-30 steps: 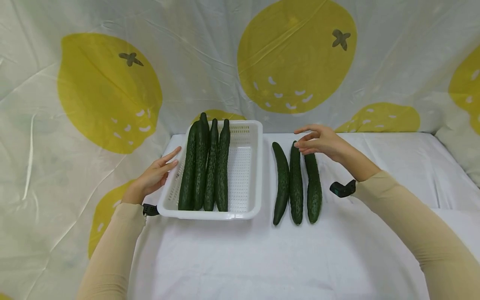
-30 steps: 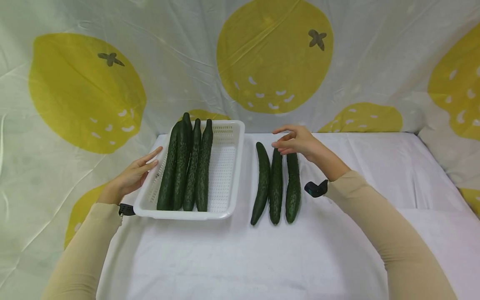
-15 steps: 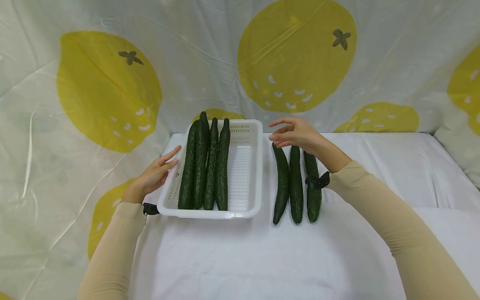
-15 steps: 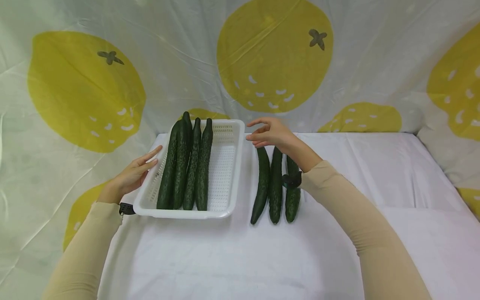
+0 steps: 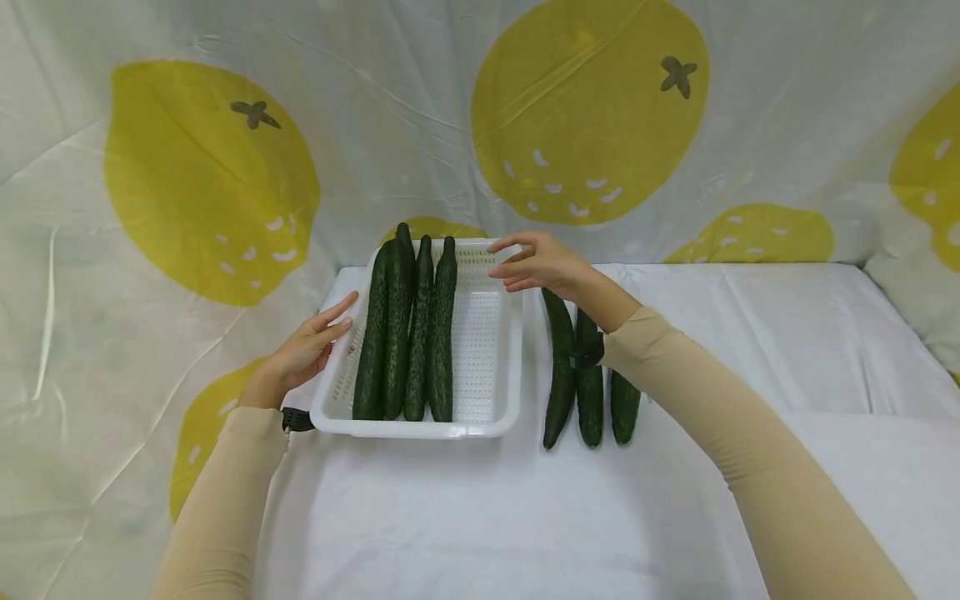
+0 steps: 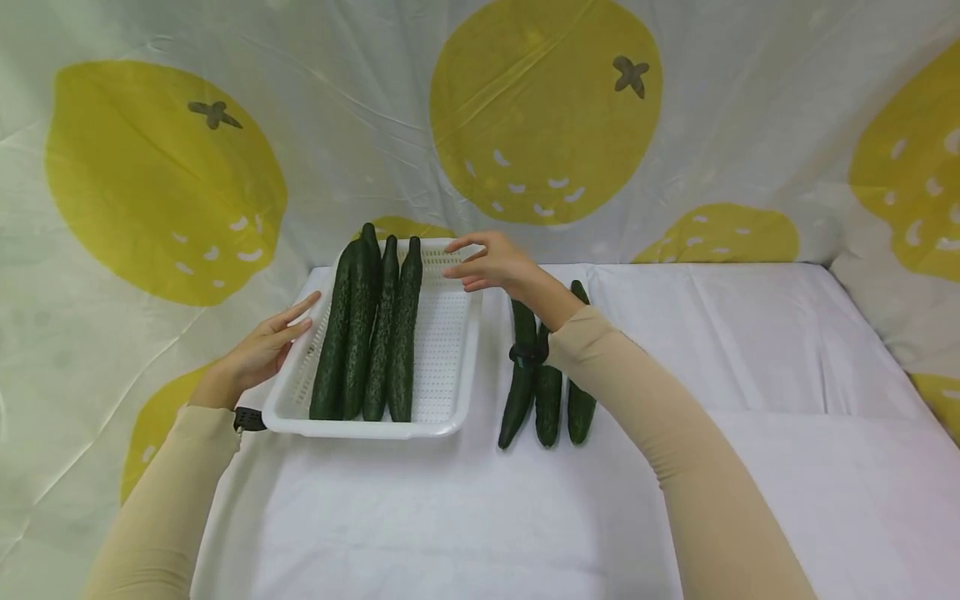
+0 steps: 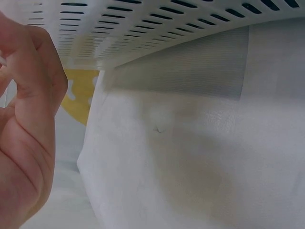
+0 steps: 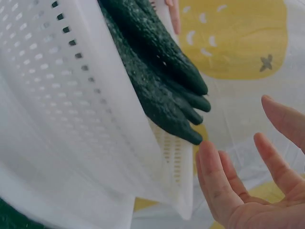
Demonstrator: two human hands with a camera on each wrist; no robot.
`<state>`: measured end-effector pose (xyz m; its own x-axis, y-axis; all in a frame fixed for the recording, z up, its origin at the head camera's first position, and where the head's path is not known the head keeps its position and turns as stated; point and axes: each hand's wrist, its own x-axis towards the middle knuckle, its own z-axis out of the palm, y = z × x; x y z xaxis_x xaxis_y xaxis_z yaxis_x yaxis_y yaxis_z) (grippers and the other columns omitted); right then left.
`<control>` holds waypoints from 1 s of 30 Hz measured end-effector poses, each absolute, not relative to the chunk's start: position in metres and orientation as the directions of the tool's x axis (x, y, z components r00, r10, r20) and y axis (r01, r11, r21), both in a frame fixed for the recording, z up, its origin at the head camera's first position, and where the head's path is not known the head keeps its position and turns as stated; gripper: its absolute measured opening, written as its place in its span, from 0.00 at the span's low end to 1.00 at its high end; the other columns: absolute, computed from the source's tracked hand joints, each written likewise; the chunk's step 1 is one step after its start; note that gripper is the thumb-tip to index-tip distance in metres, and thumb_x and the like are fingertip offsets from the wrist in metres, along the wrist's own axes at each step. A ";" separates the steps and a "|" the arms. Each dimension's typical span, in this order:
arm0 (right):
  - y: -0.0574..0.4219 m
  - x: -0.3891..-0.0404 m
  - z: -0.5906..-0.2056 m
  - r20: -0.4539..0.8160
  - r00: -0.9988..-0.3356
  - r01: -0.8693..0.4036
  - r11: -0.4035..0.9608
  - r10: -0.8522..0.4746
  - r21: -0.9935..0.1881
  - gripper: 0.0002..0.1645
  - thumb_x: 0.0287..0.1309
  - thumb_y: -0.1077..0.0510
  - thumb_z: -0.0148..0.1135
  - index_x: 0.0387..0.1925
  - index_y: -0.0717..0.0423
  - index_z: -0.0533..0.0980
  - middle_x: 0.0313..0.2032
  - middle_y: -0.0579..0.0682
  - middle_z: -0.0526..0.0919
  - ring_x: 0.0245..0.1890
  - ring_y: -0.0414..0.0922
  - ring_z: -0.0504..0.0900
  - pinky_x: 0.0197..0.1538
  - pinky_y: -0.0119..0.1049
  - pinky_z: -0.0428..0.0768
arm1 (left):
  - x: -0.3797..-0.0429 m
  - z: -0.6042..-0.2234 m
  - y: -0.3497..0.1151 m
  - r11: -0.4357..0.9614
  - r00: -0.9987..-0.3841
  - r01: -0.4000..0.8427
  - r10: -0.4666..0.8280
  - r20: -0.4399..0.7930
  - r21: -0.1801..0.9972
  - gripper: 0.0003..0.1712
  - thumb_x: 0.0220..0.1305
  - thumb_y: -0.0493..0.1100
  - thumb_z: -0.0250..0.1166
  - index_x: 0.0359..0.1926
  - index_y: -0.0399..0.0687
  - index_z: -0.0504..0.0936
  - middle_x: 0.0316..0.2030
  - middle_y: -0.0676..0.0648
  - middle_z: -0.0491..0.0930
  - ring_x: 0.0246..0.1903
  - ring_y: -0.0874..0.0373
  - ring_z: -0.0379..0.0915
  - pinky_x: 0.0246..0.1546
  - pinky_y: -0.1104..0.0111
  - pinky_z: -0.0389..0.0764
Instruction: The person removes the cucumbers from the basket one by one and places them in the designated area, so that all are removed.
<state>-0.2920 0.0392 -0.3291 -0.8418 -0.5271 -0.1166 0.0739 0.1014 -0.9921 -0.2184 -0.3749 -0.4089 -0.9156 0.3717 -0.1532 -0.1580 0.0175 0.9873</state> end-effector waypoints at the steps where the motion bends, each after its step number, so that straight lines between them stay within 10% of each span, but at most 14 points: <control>1: 0.035 -0.293 -0.329 -0.123 -0.841 0.080 0.104 -0.528 -0.991 0.28 0.62 0.65 0.67 0.64 0.59 0.73 0.56 0.64 0.74 0.52 0.59 0.80 0.55 0.50 0.79 | -0.218 -0.409 -0.375 0.019 -0.916 -0.161 0.369 -0.156 0.987 0.33 0.81 0.40 0.44 0.79 0.65 0.48 0.61 0.54 0.72 0.50 0.62 0.78 0.46 0.68 0.82; 16: -0.014 -0.302 -0.340 -0.198 -0.839 0.142 0.148 -0.507 -0.979 0.32 0.61 0.64 0.69 0.66 0.61 0.72 0.58 0.64 0.76 0.52 0.61 0.80 0.56 0.51 0.79 | -0.218 -0.408 -0.375 0.002 -0.914 -0.167 0.376 -0.156 0.986 0.33 0.81 0.40 0.44 0.80 0.66 0.48 0.62 0.53 0.70 0.52 0.62 0.77 0.47 0.68 0.81; 30: -0.048 -0.304 -0.352 -0.300 -0.850 0.259 0.152 -0.433 -0.954 0.31 0.58 0.65 0.72 0.63 0.54 0.76 0.77 0.51 0.49 0.68 0.69 0.62 0.62 0.54 0.72 | -0.218 -0.408 -0.374 -0.020 -0.914 -0.172 0.375 -0.152 0.985 0.33 0.81 0.39 0.44 0.79 0.66 0.50 0.64 0.51 0.67 0.51 0.63 0.76 0.46 0.70 0.80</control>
